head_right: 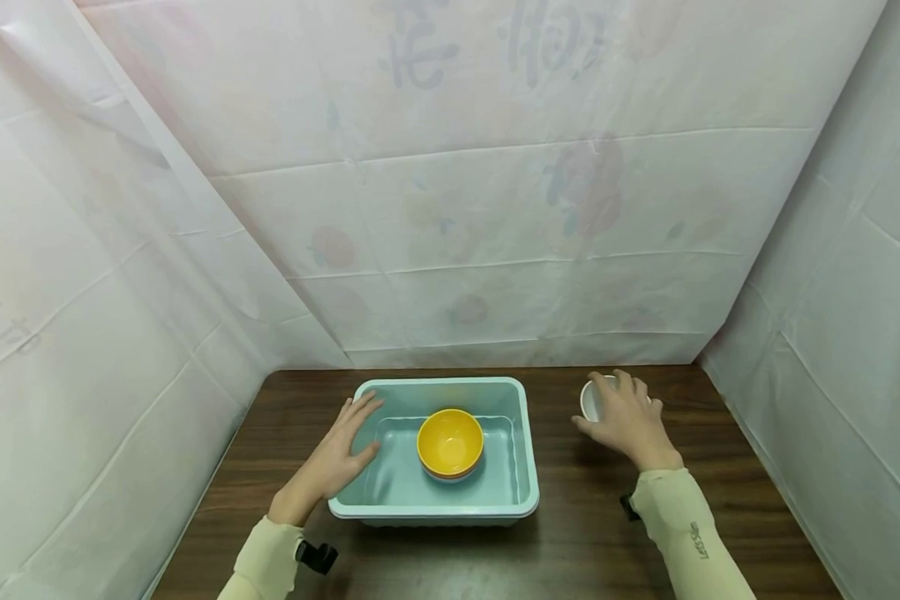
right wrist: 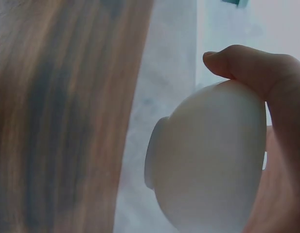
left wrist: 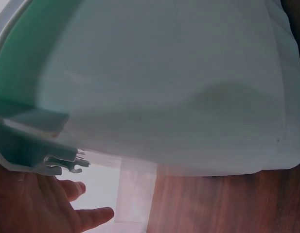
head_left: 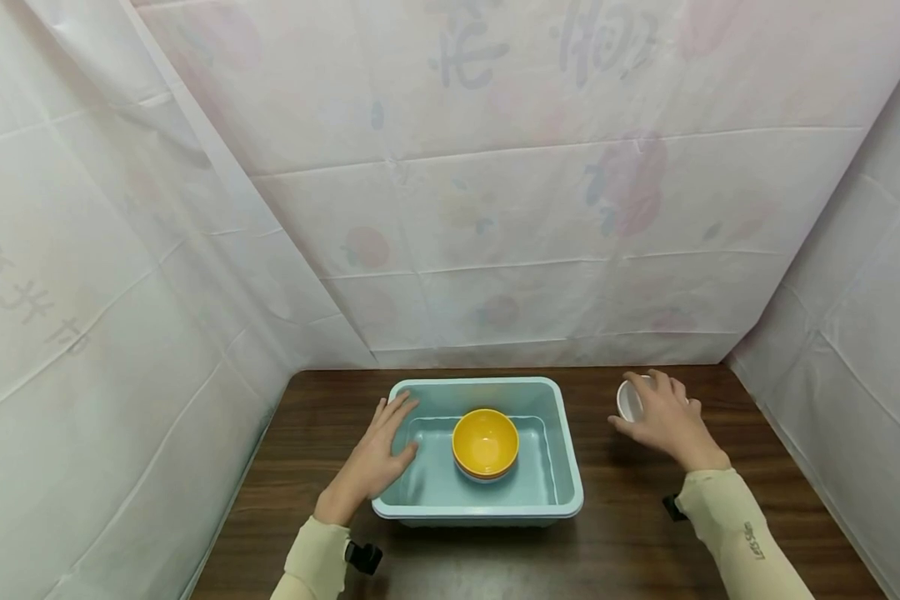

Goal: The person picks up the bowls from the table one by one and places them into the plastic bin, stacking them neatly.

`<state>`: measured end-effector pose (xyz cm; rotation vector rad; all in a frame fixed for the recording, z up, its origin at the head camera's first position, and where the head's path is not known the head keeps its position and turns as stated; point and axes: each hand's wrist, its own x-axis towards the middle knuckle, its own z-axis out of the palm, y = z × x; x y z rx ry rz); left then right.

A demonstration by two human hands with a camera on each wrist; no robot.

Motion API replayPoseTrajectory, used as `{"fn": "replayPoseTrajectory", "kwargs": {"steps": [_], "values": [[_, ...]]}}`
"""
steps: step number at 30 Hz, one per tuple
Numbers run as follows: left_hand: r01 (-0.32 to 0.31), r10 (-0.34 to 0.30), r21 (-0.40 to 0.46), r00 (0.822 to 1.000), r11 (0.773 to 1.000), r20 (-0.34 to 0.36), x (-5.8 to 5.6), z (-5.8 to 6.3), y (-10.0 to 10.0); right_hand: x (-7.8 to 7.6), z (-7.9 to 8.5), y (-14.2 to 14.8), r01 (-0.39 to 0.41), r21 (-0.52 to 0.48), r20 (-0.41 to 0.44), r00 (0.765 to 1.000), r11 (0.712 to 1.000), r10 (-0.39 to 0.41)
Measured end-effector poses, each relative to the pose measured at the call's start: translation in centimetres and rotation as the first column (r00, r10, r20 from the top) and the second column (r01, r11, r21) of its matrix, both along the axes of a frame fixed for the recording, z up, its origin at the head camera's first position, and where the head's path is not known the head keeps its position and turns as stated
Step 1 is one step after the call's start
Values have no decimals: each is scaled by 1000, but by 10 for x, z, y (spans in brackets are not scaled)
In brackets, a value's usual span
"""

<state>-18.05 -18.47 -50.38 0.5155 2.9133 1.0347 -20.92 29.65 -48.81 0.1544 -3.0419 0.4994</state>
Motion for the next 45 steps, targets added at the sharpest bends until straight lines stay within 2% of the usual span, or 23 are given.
{"fn": "replayPoseTrajectory", "kwargs": {"steps": [21, 32, 39, 45], "values": [[2, -1, 35, 1000, 999, -5, 0, -2, -1, 2, 34, -29, -51, 14, -40, 998, 999, 51], [6, -6, 74, 1000, 997, -4, -1, -6, -1, 0, 43, -42, -59, -11, -67, 996, 998, 59], [7, -6, 83, 1000, 997, -12, -1, -6, -2, -2, 48, -48, -73, 7, -104, 992, 997, 73], [14, -14, 85, 1000, 996, -6, -1, -5, -3, -3, 53, -54, -87, 20, -96, 991, 996, 88]]}}
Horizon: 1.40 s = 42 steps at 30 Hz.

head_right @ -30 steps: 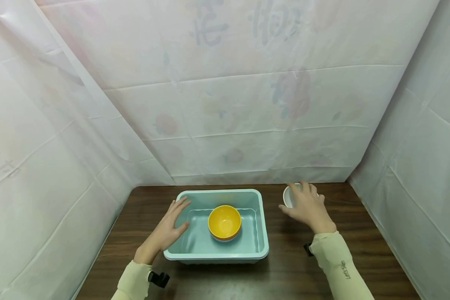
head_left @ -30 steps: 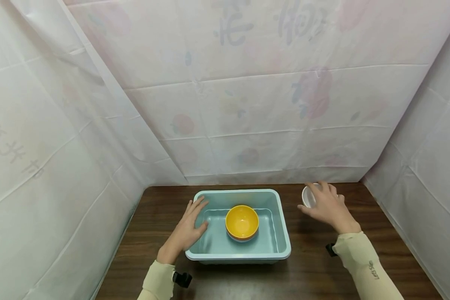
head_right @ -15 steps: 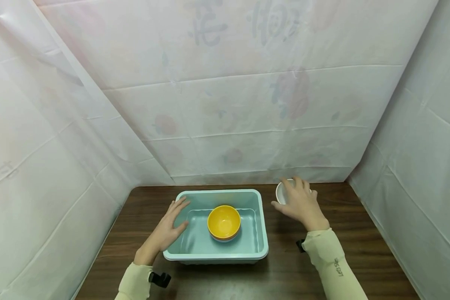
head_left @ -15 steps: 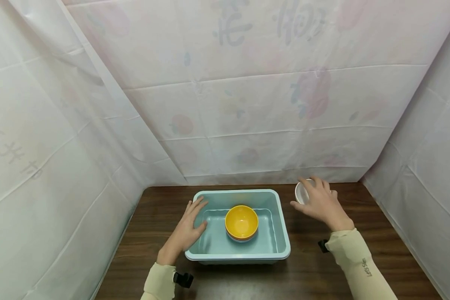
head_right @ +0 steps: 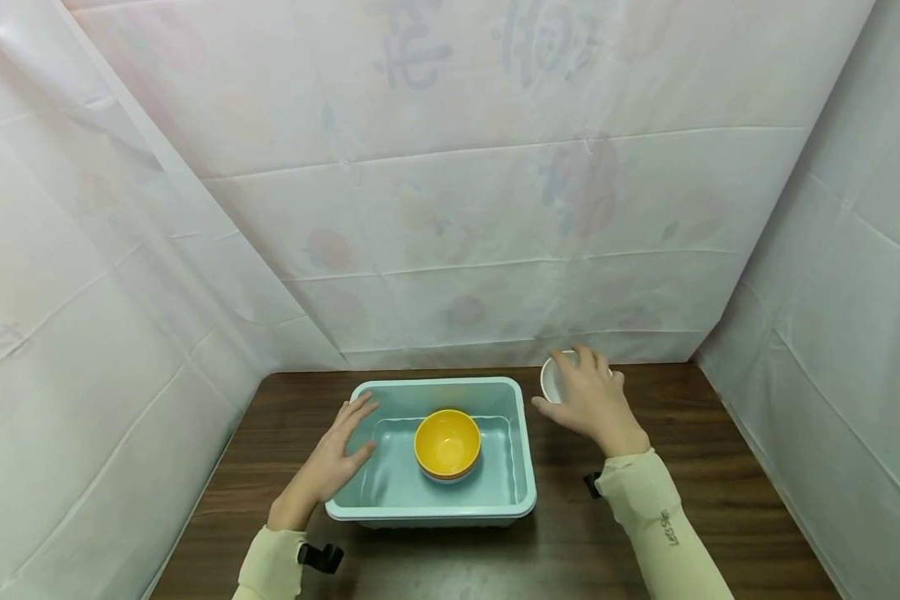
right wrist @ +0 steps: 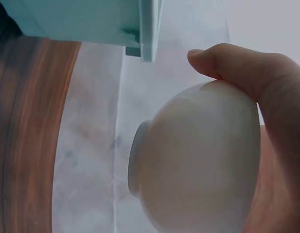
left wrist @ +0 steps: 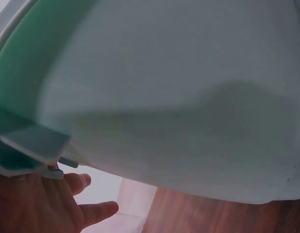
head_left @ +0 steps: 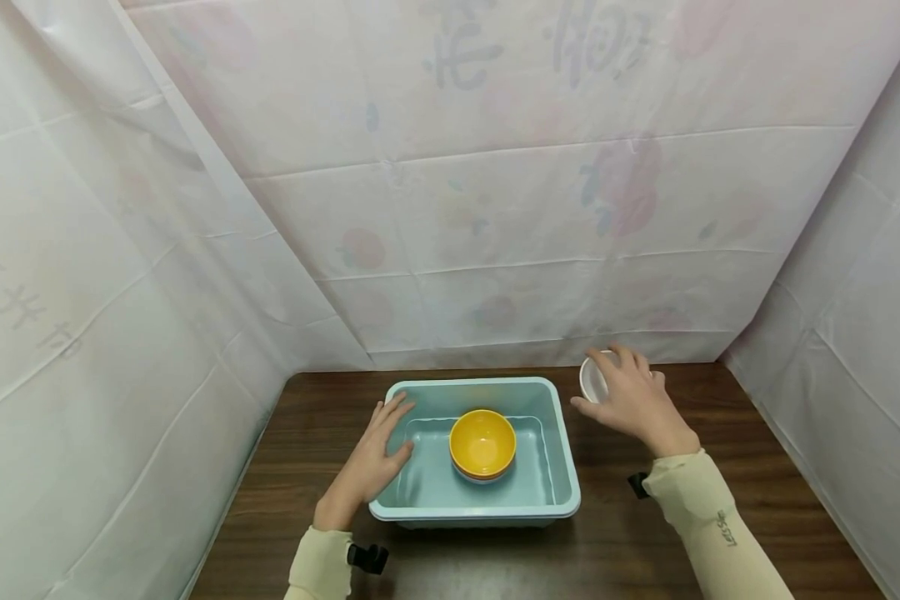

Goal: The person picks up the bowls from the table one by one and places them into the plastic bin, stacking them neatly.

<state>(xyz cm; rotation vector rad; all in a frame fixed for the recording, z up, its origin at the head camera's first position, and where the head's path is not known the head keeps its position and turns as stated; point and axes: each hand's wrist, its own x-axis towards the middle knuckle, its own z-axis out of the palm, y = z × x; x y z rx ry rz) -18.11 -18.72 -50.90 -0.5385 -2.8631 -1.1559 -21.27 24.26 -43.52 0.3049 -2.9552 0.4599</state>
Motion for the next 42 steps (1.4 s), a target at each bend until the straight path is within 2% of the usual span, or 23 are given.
{"fn": "replayPoseTrajectory", "kwargs": {"steps": [19, 28, 42], "values": [[7, -7, 10, 1000, 1000, -6, 1, 0, -1, -1, 13, -24, -40, 4, -8, 999, 999, 40], [17, -17, 10, 1000, 1000, -24, 0, -1, -1, -3, 16, -38, -84, 3, -14, 996, 996, 84], [10, -10, 15, 1000, 1000, -7, 1, -1, -2, -5, 18, -60, -109, -1, -18, 994, 994, 109]]}}
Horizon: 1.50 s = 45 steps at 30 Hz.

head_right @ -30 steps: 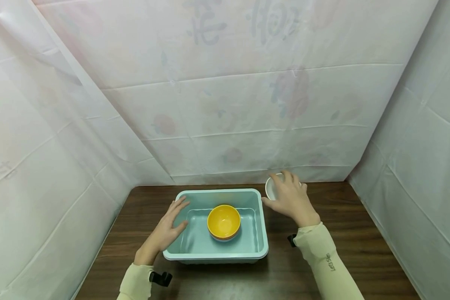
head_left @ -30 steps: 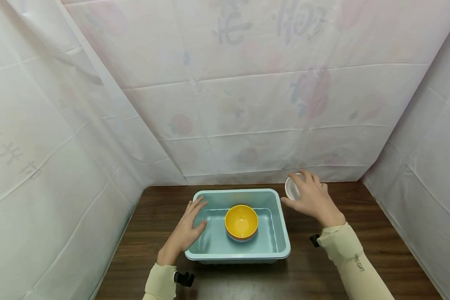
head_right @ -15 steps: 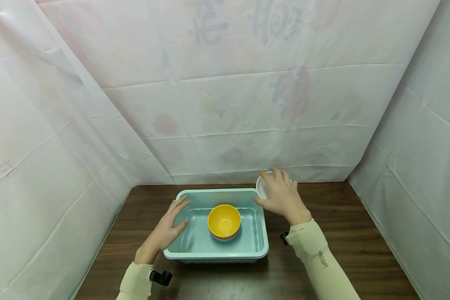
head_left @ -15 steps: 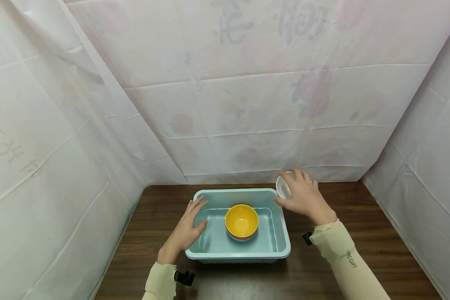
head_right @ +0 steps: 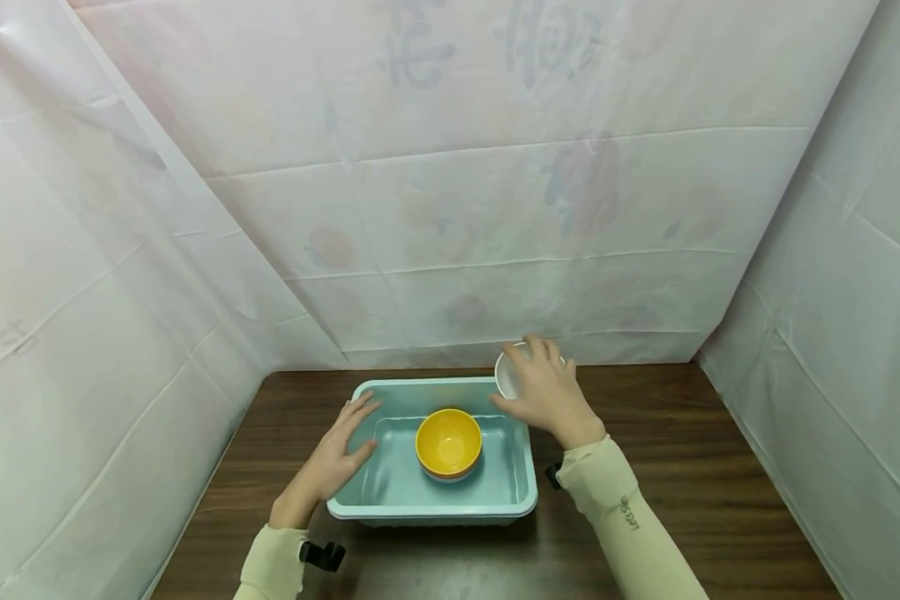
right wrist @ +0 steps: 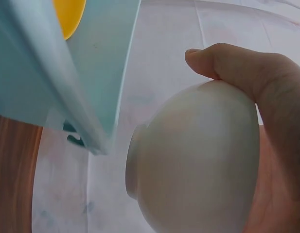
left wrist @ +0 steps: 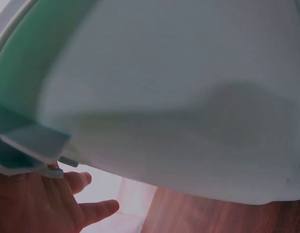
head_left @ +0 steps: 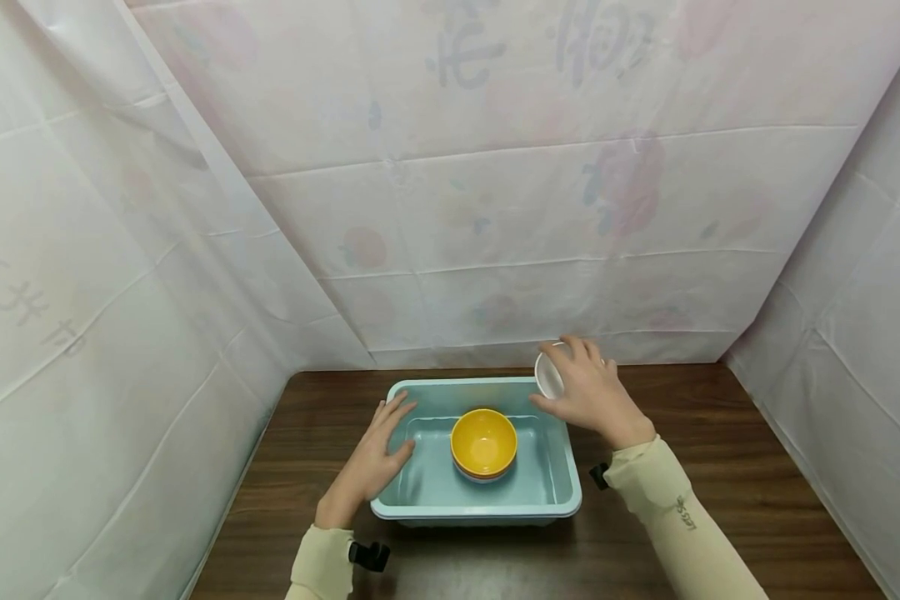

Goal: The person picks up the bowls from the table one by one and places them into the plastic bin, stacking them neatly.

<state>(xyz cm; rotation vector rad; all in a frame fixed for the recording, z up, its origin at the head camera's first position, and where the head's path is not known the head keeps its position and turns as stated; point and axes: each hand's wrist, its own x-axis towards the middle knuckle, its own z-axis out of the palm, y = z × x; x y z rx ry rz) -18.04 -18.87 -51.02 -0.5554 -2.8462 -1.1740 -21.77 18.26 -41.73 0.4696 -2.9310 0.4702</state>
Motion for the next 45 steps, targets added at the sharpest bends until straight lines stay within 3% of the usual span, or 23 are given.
{"fn": "replayPoseTrajectory", "kwargs": {"steps": [37, 45], "values": [[-7, 7, 17, 1000, 1000, 9, 0, -1, -2, -6, -10, -54, -125, -25, -5, 992, 992, 125], [-5, 5, 25, 1000, 1000, 10, 0, 0, -1, -5, -14, -70, -181, -32, 15, 983, 983, 181]]}}
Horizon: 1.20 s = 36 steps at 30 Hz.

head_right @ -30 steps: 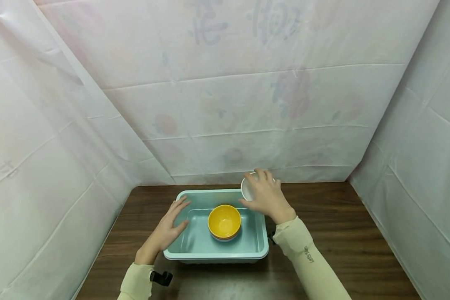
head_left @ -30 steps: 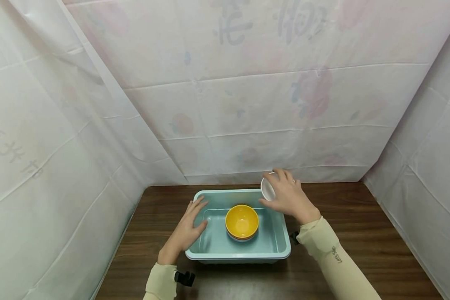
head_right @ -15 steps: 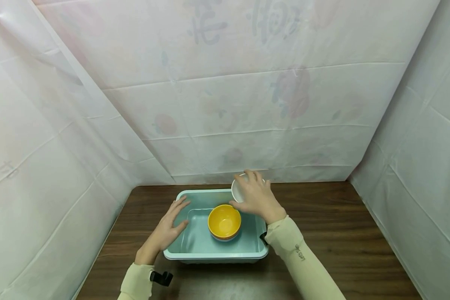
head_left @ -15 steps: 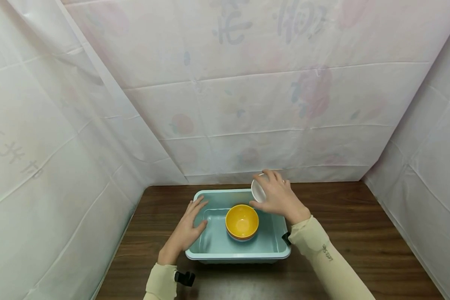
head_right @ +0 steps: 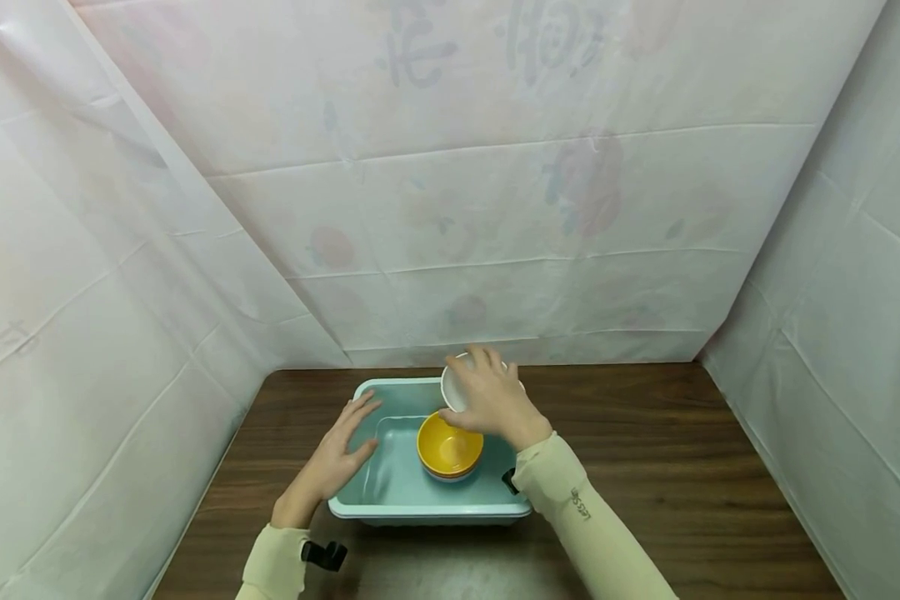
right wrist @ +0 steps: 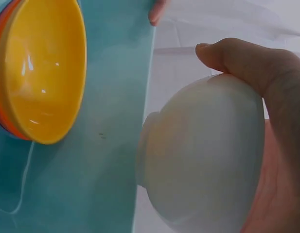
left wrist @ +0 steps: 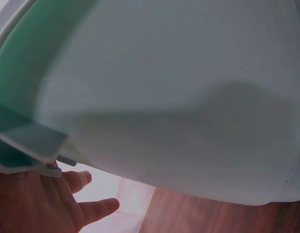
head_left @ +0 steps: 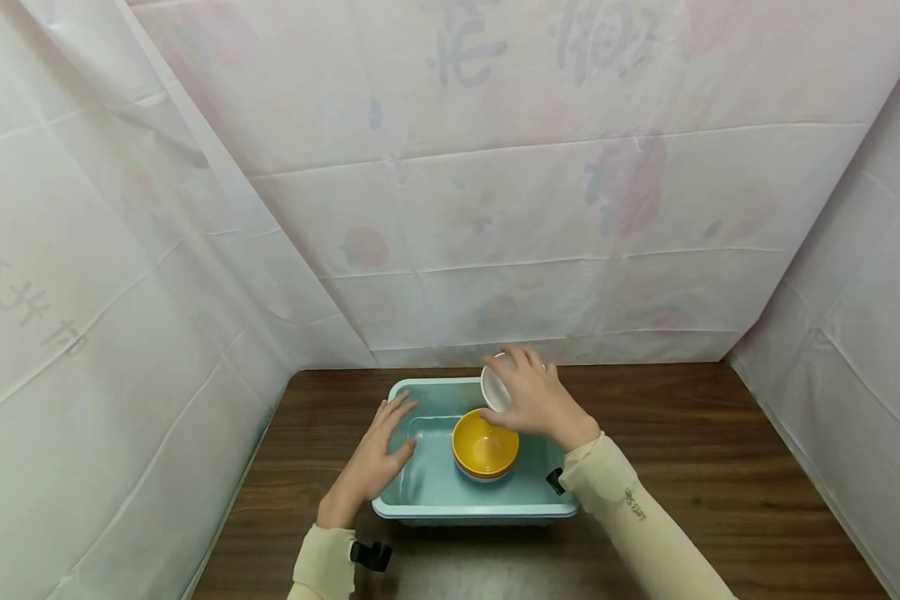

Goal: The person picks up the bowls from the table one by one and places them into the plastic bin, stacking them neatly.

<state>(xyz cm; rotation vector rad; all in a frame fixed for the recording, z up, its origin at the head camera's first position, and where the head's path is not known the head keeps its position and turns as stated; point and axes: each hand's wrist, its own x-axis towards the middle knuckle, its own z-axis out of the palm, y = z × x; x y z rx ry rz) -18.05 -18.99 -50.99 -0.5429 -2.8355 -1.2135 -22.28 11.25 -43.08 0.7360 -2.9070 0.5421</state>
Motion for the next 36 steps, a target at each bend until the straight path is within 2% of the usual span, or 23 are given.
{"fn": "replayPoseTrajectory", "kwargs": {"steps": [14, 24, 36], "values": [[-11, 11, 15, 1000, 1000, -24, -1, -3, 0, 0, -26, -10, -189, 42, -7, 982, 981, 190], [-13, 12, 17, 1000, 1000, 1, -1, -1, -1, 1, -35, -14, -235, 64, 32, 972, 970, 233], [-14, 14, 17, 1000, 1000, -12, 0, -2, 0, 1, -41, -19, -272, 106, -32, 960, 956, 277]]}}
